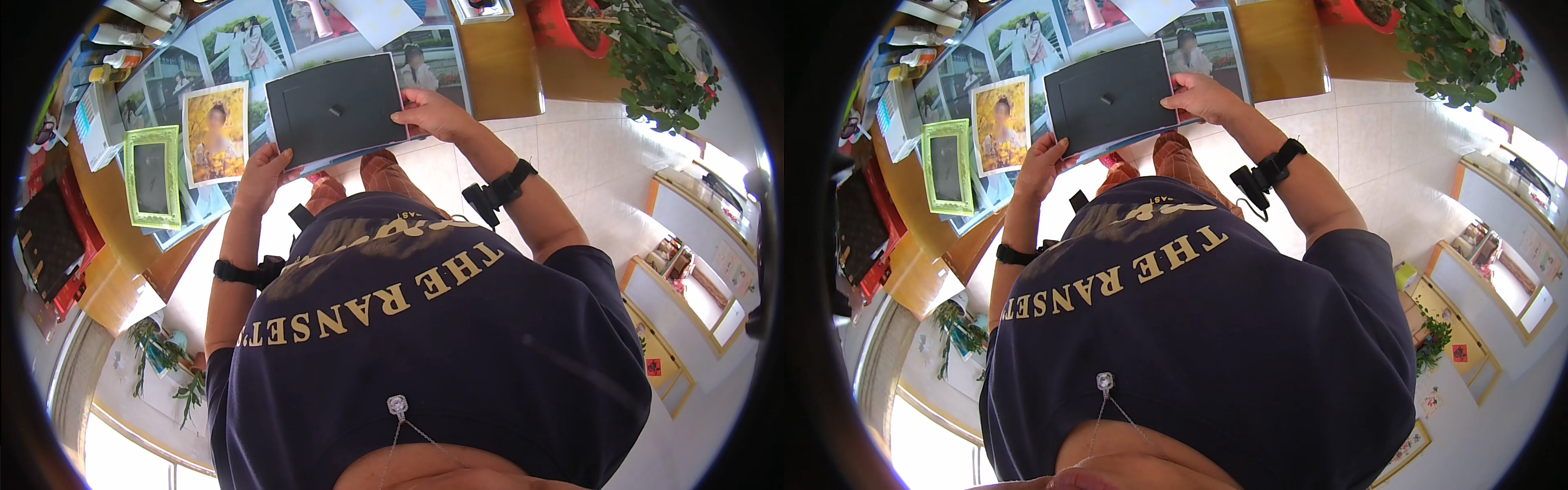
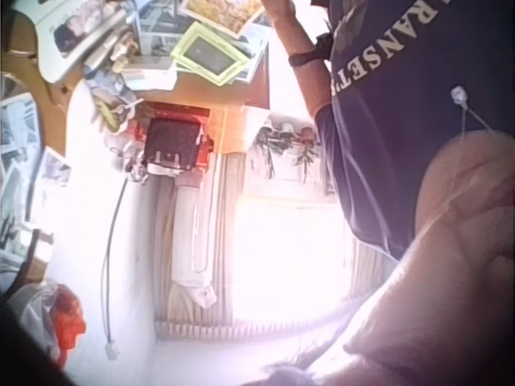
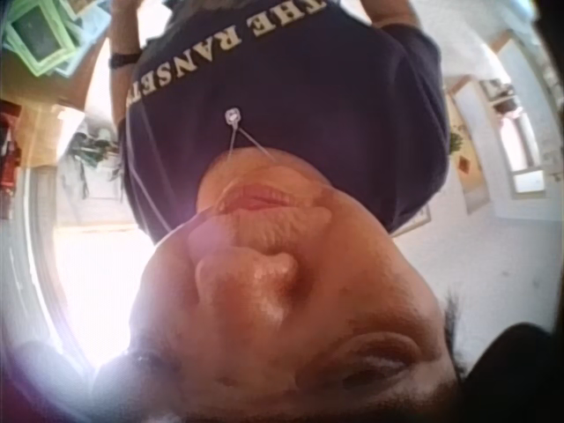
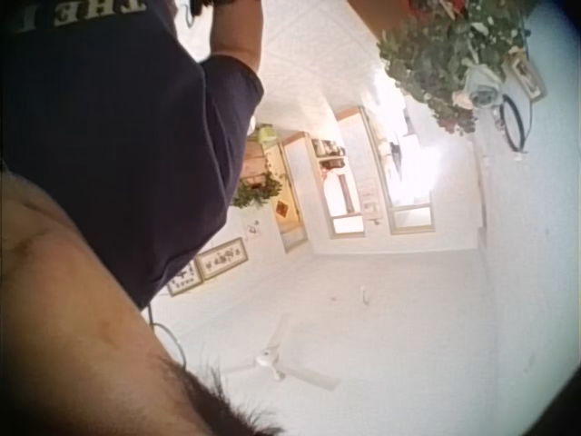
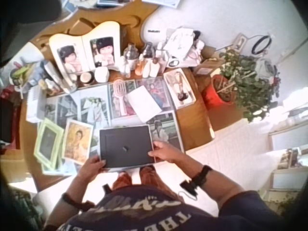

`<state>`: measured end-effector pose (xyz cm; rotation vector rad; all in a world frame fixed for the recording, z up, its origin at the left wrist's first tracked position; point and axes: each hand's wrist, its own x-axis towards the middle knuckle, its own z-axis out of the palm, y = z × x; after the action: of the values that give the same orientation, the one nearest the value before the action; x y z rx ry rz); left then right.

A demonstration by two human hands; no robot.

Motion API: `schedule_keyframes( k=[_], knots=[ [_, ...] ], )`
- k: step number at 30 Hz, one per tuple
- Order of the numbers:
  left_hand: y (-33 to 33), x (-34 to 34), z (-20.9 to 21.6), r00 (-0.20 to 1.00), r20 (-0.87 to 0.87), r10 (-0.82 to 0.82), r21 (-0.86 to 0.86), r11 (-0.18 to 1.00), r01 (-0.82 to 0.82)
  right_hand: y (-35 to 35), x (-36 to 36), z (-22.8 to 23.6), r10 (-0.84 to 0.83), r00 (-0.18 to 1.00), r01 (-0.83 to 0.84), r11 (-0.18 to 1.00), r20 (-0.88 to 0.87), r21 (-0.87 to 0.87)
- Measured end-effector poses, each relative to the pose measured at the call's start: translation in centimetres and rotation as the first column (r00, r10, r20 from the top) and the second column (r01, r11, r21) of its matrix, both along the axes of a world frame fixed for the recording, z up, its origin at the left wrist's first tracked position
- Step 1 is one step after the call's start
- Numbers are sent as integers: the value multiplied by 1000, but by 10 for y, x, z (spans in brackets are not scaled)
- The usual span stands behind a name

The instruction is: The person assembles a pink photo frame by inserting a photograph and backing board, then places it on a table. They later handle a green frame and a small white object, moving between tables.

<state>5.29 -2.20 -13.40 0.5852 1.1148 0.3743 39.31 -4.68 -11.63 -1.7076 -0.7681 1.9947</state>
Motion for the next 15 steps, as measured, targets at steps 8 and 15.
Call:
schedule_keyframes(
  k=[8, 15],
  knots=[
    [0, -1, 3, 1000, 16, -16, -7, 1000, 16, 0, 1, 3, 44, 999, -45, 998, 19, 51],
    [-3, 4, 23, 996, 90, 16, -56, 998, -11, -6, 5, 20, 66, 998, -67, 994, 7, 86]
  ],
)
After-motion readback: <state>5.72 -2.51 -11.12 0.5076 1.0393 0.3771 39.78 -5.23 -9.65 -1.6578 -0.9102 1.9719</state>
